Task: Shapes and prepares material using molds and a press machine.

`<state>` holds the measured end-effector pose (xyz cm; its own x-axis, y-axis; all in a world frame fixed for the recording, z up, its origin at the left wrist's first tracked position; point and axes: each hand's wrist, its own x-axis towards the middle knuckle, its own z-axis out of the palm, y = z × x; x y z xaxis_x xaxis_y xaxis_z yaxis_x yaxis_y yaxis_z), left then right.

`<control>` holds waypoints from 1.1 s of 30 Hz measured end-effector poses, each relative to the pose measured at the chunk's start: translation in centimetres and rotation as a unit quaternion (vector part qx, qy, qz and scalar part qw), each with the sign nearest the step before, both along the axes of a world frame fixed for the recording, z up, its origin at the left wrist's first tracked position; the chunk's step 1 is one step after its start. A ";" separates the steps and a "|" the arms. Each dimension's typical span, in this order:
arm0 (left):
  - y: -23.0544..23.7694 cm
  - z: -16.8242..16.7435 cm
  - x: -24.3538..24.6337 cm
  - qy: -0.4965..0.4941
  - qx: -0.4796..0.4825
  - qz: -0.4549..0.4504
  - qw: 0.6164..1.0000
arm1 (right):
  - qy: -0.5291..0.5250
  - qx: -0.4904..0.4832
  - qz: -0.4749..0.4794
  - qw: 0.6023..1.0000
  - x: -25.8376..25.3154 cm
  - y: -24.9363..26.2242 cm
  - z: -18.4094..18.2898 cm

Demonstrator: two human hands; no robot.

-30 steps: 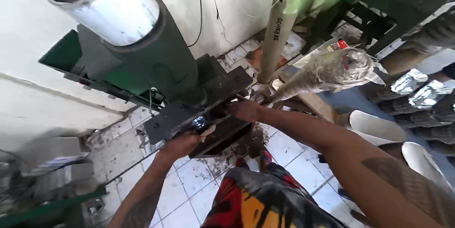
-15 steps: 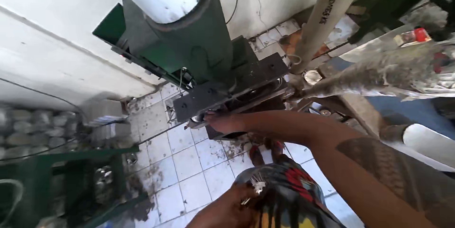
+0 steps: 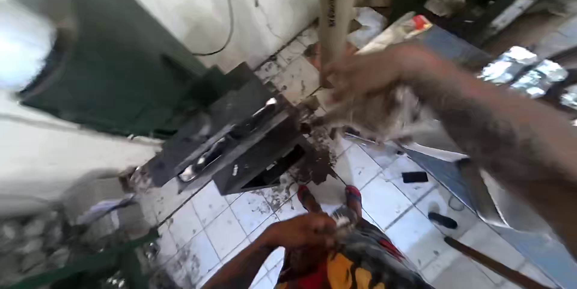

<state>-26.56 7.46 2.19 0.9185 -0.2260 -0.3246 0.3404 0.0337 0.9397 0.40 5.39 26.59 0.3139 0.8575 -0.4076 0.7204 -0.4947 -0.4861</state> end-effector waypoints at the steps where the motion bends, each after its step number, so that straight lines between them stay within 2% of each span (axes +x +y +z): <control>1: 0.7 0.7 2.1 0.035 0.056 0.014 0.998 | 0.035 0.035 0.051 0.997 2.1 -3.5 -5.2; 2: 1.6 0.9 4.5 0.063 0.122 0.030 0.990 | 0.052 0.051 0.102 0.992 4.2 -6.6 -11.3; 4: 3.9 0.3 10.5 0.099 0.237 0.034 0.966 | 0.089 0.001 0.140 0.986 6.8 -13.2 -22.4; 6: 5.1 -0.9 18.1 0.112 0.337 -0.006 0.935 | 0.103 -0.076 0.057 0.990 6.1 -20.7 -30.7; 8: 5.2 -2.6 26.0 0.107 0.418 -0.037 0.901 | 0.087 -0.133 -0.057 0.986 4.6 -26.3 -37.6; 11: 6.0 -7.2 35.7 0.010 0.495 -0.063 0.867 | 0.086 -0.128 -0.174 0.973 3.1 -31.2 -45.4; 13: 7.4 -10.2 41.2 -0.039 0.531 -0.118 0.838 | 0.088 -0.149 -0.192 0.966 4.3 -31.1 -46.7; 16: 8.6 -11.0 45.0 -0.018 0.539 -0.222 0.813 | 0.113 -0.165 -0.201 0.959 4.3 -31.4 -47.3; 17: 8.4 -10.2 45.7 -0.014 0.546 -0.223 0.807 | 0.111 -0.154 -0.208 0.960 4.5 -32.0 -48.4; 19: 6.7 -7.5 45.4 -0.037 0.558 -0.158 0.814 | 0.105 -0.135 -0.209 0.963 4.8 -33.0 -50.8; 21: 1.8 -4.4 44.3 -0.100 0.536 -0.105 0.832 | 0.103 -0.121 -0.209 0.965 4.4 -34.0 -52.5; 22: -1.2 -3.2 43.9 -0.121 0.527 -0.113 0.833 | 0.101 -0.115 -0.211 0.965 4.3 -34.0 -52.7; 24: -7.0 -2.3 43.5 -0.138 0.542 -0.186 0.808 | 0.092 -0.104 -0.220 0.966 4.2 -33.3 -51.2; 26: -10.6 -4.0 43.9 -0.166 0.537 -0.244 0.791 | 0.080 -0.096 -0.232 0.965 4.1 -32.2 -48.6; 28: -10.9 -6.9 44.5 -0.175 0.470 -0.290 0.815 | 0.063 -0.101 -0.250 0.961 3.6 -31.1 -46.6; 30: -9.3 -8.1 45.0 -0.157 0.376 -0.342 0.847 | 0.092 -0.101 -0.316 0.939 2.4 -30.3 -45.4; 32: -8.2 -7.9 46.9 -0.114 0.286 -0.397 0.865 | 0.164 -0.031 -0.425 0.890 1.8 -29.7 -42.4; 33: -8.1 -7.4 47.7 -0.081 0.253 -0.428 0.864 | 0.185 0.053 -0.464 0.865 1.4 -29.2 -40.1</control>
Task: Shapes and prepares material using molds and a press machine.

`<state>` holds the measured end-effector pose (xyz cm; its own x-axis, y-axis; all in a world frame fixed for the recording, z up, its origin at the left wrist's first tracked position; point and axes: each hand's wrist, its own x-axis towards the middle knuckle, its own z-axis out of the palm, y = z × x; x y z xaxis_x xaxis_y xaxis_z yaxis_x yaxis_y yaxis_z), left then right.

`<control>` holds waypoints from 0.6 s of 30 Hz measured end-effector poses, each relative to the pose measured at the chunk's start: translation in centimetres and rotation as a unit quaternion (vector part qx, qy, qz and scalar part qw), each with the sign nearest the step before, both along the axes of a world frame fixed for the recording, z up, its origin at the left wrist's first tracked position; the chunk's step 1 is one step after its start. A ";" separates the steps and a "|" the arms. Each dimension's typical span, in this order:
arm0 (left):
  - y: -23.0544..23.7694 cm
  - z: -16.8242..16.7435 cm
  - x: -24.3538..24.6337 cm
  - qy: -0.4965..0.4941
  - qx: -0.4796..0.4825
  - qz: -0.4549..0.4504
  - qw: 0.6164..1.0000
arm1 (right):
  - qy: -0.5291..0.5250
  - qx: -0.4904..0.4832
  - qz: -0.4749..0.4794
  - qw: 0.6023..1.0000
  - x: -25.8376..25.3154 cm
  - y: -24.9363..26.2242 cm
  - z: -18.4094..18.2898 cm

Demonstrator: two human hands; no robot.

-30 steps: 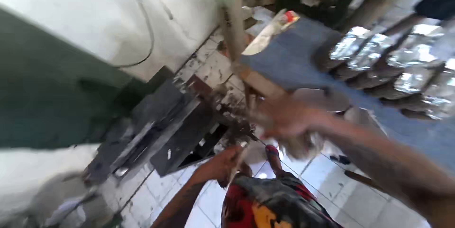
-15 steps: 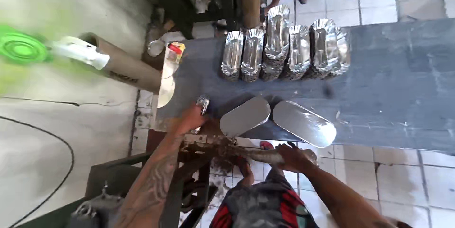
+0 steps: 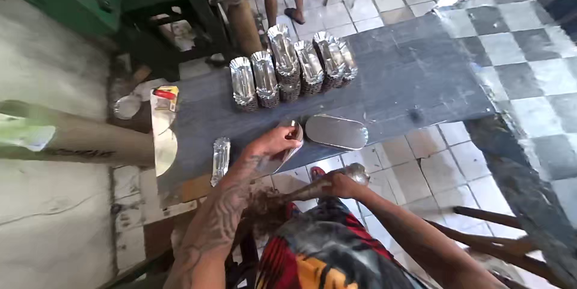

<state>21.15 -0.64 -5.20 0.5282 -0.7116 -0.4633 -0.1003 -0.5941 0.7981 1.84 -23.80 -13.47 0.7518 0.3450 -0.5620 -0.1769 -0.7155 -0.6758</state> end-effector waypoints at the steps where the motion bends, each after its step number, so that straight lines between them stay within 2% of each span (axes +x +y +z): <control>1: 0.0 0.5 0.6 0.040 -0.003 -0.015 0.999 | -0.044 0.078 -0.039 0.995 0.0 0.2 2.9; 2: 0.1 0.7 1.0 0.062 -0.007 -0.022 0.998 | -0.124 0.121 -0.049 0.984 0.6 0.1 5.6; 3: 0.3 0.8 1.1 0.071 -0.015 -0.023 0.997 | -0.232 0.112 -0.038 0.965 1.8 -0.3 7.7; 5: 0.8 0.7 0.5 0.077 -0.028 -0.011 0.997 | -0.423 0.025 0.014 0.906 5.8 -2.0 8.9; 6: 0.6 0.8 0.7 0.083 -0.018 -0.011 0.996 | -0.462 -0.021 0.054 0.885 8.3 -3.1 8.5; 8: -0.1 0.7 1.5 0.100 0.000 -0.013 0.995 | -0.440 -0.078 0.135 0.884 11.6 -4.6 6.7; 9: -0.2 0.7 1.4 0.107 0.001 -0.010 0.994 | -0.425 -0.067 0.155 0.889 11.8 -4.9 5.6; 14: -0.4 1.4 1.4 0.099 0.028 0.001 0.995 | -0.336 0.084 0.139 0.928 13.1 -6.6 5.6; 18: -0.4 1.4 1.6 0.097 0.033 0.000 0.995 | -0.289 0.120 0.146 0.938 13.9 -7.5 6.2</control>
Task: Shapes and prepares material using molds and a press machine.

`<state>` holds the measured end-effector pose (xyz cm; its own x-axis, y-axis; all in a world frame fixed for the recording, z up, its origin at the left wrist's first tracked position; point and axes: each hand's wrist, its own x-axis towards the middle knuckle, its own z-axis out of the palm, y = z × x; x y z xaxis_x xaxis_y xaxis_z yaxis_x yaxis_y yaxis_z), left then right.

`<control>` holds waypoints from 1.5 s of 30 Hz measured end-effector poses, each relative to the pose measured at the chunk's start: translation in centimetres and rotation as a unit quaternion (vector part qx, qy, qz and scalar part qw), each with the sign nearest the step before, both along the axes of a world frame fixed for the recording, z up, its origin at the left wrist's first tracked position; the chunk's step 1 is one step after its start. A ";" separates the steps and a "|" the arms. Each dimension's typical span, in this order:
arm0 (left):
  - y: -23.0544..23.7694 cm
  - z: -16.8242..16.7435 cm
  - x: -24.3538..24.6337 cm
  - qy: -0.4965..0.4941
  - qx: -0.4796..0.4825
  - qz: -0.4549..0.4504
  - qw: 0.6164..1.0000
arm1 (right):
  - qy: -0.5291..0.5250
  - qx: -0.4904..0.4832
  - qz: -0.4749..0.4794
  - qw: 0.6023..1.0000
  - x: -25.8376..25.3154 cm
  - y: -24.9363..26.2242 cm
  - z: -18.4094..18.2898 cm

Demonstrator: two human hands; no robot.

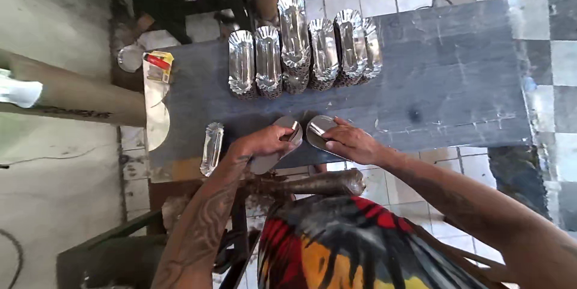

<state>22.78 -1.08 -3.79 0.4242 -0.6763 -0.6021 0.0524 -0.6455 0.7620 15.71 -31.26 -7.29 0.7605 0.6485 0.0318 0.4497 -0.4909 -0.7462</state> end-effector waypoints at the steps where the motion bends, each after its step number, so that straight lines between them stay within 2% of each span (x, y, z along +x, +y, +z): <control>1: -0.1 0.2 0.0 -0.011 0.008 0.009 1.000 | 0.002 0.003 0.004 1.000 0.3 -0.1 0.0; 3: -0.5 0.1 -1.1 -0.065 0.047 0.033 0.996 | 0.006 0.013 0.010 1.000 0.2 -0.2 -0.1; 6: -1.5 -0.5 -3.8 -0.212 0.135 0.077 0.965 | -0.021 0.023 -0.012 0.999 -0.5 0.2 -0.4; 8: -1.8 -1.6 -5.6 -0.291 0.144 0.114 0.939 | -0.081 0.029 -0.044 0.995 -1.4 0.6 -1.1; 10: -1.4 -1.6 -6.1 -0.303 0.127 0.139 0.934 | -0.131 0.000 -0.037 0.991 -1.8 1.2 -1.7; 12: -1.0 -0.1 -6.1 -0.268 0.121 0.116 0.949 | -0.152 -0.062 -0.037 0.986 -2.4 1.6 -1.3; 14: -0.4 3.3 -7.8 -0.302 0.087 0.118 0.942 | -0.175 -0.134 -0.052 0.974 -3.3 2.1 1.2; 16: 1.7 8.4 -11.6 -0.322 -0.034 0.203 0.924 | -0.197 -0.100 -0.114 0.968 -4.8 3.7 5.6; 17: 2.8 9.8 -13.6 -0.289 -0.117 0.272 0.911 | -0.172 -0.023 -0.152 0.973 -6.0 5.0 7.6; 18: 3.5 10.1 -15.2 -0.227 -0.192 0.346 0.890 | -0.094 0.083 -0.190 0.974 -7.4 6.6 9.2; 19: 3.6 9.9 -16.5 -0.153 -0.238 0.422 0.861 | 0.025 0.195 -0.224 0.955 -8.8 8.6 10.1; 20: 3.6 9.1 -17.3 -0.081 -0.259 0.481 0.834 | 0.147 0.303 -0.252 0.907 -9.8 10.9 10.4; 21: 3.6 7.7 -17.9 -0.021 -0.264 0.521 0.811 | 0.246 0.369 -0.270 0.855 -10.7 13.1 10.4; 22: 3.5 6.1 -18.7 0.028 -0.267 0.553 0.789 | 0.322 0.392 -0.276 0.816 -11.4 14.7 10.0; 23: 3.5 4.9 -19.6 0.070 -0.278 0.585 0.759 | 0.380 0.387 -0.260 0.799 -11.9 15.6 9.6; 25: 3.9 3.9 -21.3 0.132 -0.347 0.630 0.682 | 0.464 0.350 -0.162 0.797 -11.7 15.2 9.6; 26: 3.8 3.7 -22.1 0.125 -0.400 0.641 0.643 | 0.488 0.358 -0.105 0.789 -11.4 14.9 9.7; 27: 3.2 3.3 -22.8 0.095 -0.468 0.637 0.605 | 0.497 0.386 -0.065 0.775 -11.3 15.0 9.9; 29: 1.8 1.2 -22.6 0.082 -0.624 0.548 0.551 | 0.500 0.444 -0.023 0.743 -11.3 15.9 9.9; 30: 1.4 0.6 -22.2 0.085 -0.625 0.547 0.549 | 0.495 0.448 -0.019 0.744 -11.1 15.7 9.4; 31: 1.1 0.0 -22.1 0.079 -0.570 0.580 0.576 | 0.474 0.422 -0.027 0.772 -10.8 14.9 8.2; 32: 1.1 -1.6 -22.3 0.086 -0.498 0.594 0.626 | 0.430 0.367 -0.032 0.824 -10.8 13.3 6.3; 33: 1.0 -3.9 -22.3 0.097 -0.396 0.572 0.712 | 0.361 0.277 -0.025 0.890 -11.1 11.1 3.9; 34: 0.8 -6.6 -21.8 0.116 -0.295 0.495 0.809 | 0.283 0.164 -0.006 0.945 -11.8 8.6 1.6; 35: -0.3 -9.4 -20.8 0.104 -0.193 0.399 0.890 | 0.222 0.054 0.024 0.973 -13.1 6.3 -0.4; 36: -1.7 -13.0 -19.8 0.074 -0.111 0.299 0.945 | 0.197 -0.050 0.065 0.977 -14.5 4.1 -1.6; 37: -3.3 -16.3 -18.7 0.044 -0.043 0.223 0.973 | 0.206 -0.134 0.103 0.964 -16.0 2.4 -2.4; 38: -4.9 -18.6 -17.8 0.035 0.021 0.175 0.984 | 0.234 -0.199 0.128 0.943 -17.7 1.0 -3.1; 40: -7.4 -21.2 -17.1 0.051 0.132 0.147 0.979 | 0.302 -0.287 0.150 0.896 -21.2 -1.0 -4.7; 43: -7.7 -19.5 -17.0 0.096 0.163 0.154 0.970 | 0.340 -0.298 0.114 0.885 -25.2 -2.5 -6.9; 45: -6.0 -17.7 -17.5 0.091 0.144 0.159 0.972 | 0.345 -0.302 0.105 0.882 -25.4 -1.8 -6.6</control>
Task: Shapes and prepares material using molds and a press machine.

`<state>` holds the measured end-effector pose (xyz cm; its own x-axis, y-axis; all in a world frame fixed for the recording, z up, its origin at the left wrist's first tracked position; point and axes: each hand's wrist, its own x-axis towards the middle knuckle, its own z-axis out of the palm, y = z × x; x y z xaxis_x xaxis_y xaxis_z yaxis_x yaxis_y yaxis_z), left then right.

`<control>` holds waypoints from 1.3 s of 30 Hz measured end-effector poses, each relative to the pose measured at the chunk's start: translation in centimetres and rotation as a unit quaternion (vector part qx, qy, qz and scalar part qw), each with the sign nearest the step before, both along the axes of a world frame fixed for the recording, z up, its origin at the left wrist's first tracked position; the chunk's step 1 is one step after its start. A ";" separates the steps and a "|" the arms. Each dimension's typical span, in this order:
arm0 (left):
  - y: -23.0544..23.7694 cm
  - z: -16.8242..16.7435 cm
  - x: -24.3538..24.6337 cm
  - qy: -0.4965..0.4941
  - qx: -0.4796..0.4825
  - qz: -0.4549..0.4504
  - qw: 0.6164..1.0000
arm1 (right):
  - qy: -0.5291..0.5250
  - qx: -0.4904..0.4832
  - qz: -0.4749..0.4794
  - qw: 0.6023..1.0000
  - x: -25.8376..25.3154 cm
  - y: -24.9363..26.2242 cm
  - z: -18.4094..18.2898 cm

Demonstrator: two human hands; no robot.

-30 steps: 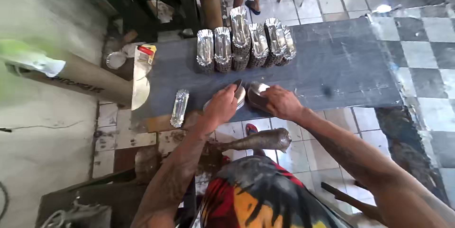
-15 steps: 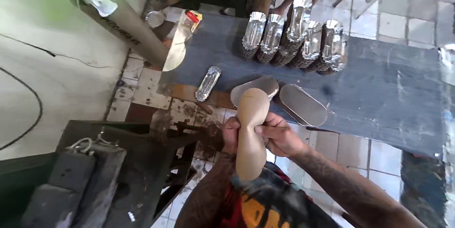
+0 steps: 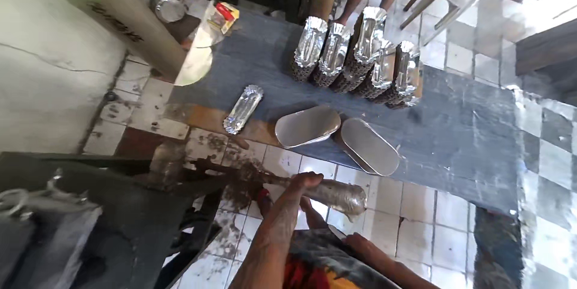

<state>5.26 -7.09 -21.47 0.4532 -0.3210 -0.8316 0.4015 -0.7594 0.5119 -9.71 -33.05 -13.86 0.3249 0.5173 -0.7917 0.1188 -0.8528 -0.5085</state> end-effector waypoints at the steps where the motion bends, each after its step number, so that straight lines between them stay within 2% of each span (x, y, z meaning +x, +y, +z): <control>1: 1.3 1.8 0.1 -0.016 -0.005 0.002 1.000 | 0.002 0.005 0.008 1.000 0.6 0.4 0.2; 3: 4.7 6.6 -0.9 -0.075 -0.015 0.032 0.997 | 0.014 0.027 0.047 0.998 1.1 0.9 -0.3; 5: 9.2 12.9 -3.4 -0.163 -0.085 0.179 0.966 | 0.020 0.046 0.091 0.995 1.7 1.7 -1.3; 8: 16.4 20.0 -8.4 -0.278 -0.212 0.374 0.859 | -0.023 0.105 0.151 0.983 2.2 2.8 -1.1; 10: 21.2 23.5 -10.0 -0.332 -0.253 0.494 0.762 | -0.012 0.086 0.200 0.976 3.1 4.4 -0.5; 11: 23.1 25.9 -10.7 -0.380 -0.261 0.525 0.715 | 0.004 0.078 0.207 0.975 3.5 5.4 0.3; 12: 24.1 29.2 -11.5 -0.395 -0.220 0.557 0.697 | 0.013 0.089 0.199 0.976 3.9 6.2 0.9; 13: 23.7 34.4 -11.8 -0.293 -0.129 0.648 0.691 | 0.021 0.100 0.184 0.978 4.4 7.0 1.3; 14: 24.3 33.7 -12.8 -0.349 -0.087 0.628 0.690 | 0.021 0.117 0.163 0.979 4.9 7.7 1.0; 15: 25.6 30.5 -13.6 -0.419 -0.038 0.584 0.694 | 0.025 0.124 0.140 0.982 5.4 8.7 0.9; 16: 27.1 26.9 -15.1 -0.443 0.035 0.536 0.717 | 0.026 0.133 0.110 0.985 5.7 10.1 0.9; 17: 28.7 24.1 -17.2 -0.423 0.127 0.503 0.743 | 0.020 0.154 0.070 0.985 6.0 11.8 1.0; 19: 32.5 21.1 -22.5 -0.306 0.269 0.503 0.762 | -0.026 0.200 0.001 0.980 6.5 16.9 2.6; 21: 35.8 20.2 -27.5 -0.240 0.310 0.512 0.764 | -0.112 0.254 -0.015 0.961 6.2 23.7 5.3; 22: 36.1 20.5 -29.7 -0.241 0.293 0.491 0.784 | -0.165 0.296 0.003 0.941 5.7 27.3 6.8; 24: 34.9 22.5 -34.1 -0.267 0.257 0.394 0.841 | -0.282 0.417 0.107 0.857 4.5 34.4 9.1; 26: 34.8 24.1 -38.8 -0.233 0.237 0.301 0.894 | -0.343 0.494 0.283 0.747 3.2 41.2 10.5; 28: 37.3 22.3 -43.9 -0.205 0.254 0.263 0.908 | -0.363 0.499 0.448 0.647 1.8 47.5 10.5; 29: 38.6 21.1 -46.2 -0.214 0.266 0.253 0.905 | -0.364 0.488 0.506 0.611 1.1 50.3 10.2; 30: 39.2 20.4 -47.8 -0.231 0.272 0.244 0.902 | -0.360 0.470 0.543 0.596 0.4 53.0 9.8; 33: 36.6 23.5 -48.9 -0.264 0.266 0.210 0.903 | -0.351 0.345 0.590 0.640 -3.5 57.9 10.5; 36: 30.0 26.7 -49.8 -0.399 0.142 0.241 0.874 | -0.289 0.293 0.571 0.710 -10.3 58.1 11.5; 38: 25.9 28.0 -49.5 -0.442 0.042 0.268 0.855 | -0.262 0.345 0.566 0.701 -16.0 59.4 10.8; 39: 24.2 28.6 -49.2 -0.426 0.000 0.286 0.858 | -0.248 0.353 0.585 0.686 -18.8 60.3 10.6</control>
<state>-43.95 17.13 7.17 0.9804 0.1561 -0.1198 0.1880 -0.5632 0.8047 -28.49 27.20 -3.21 -0.5020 0.8516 -0.1508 0.8202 0.4134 -0.3954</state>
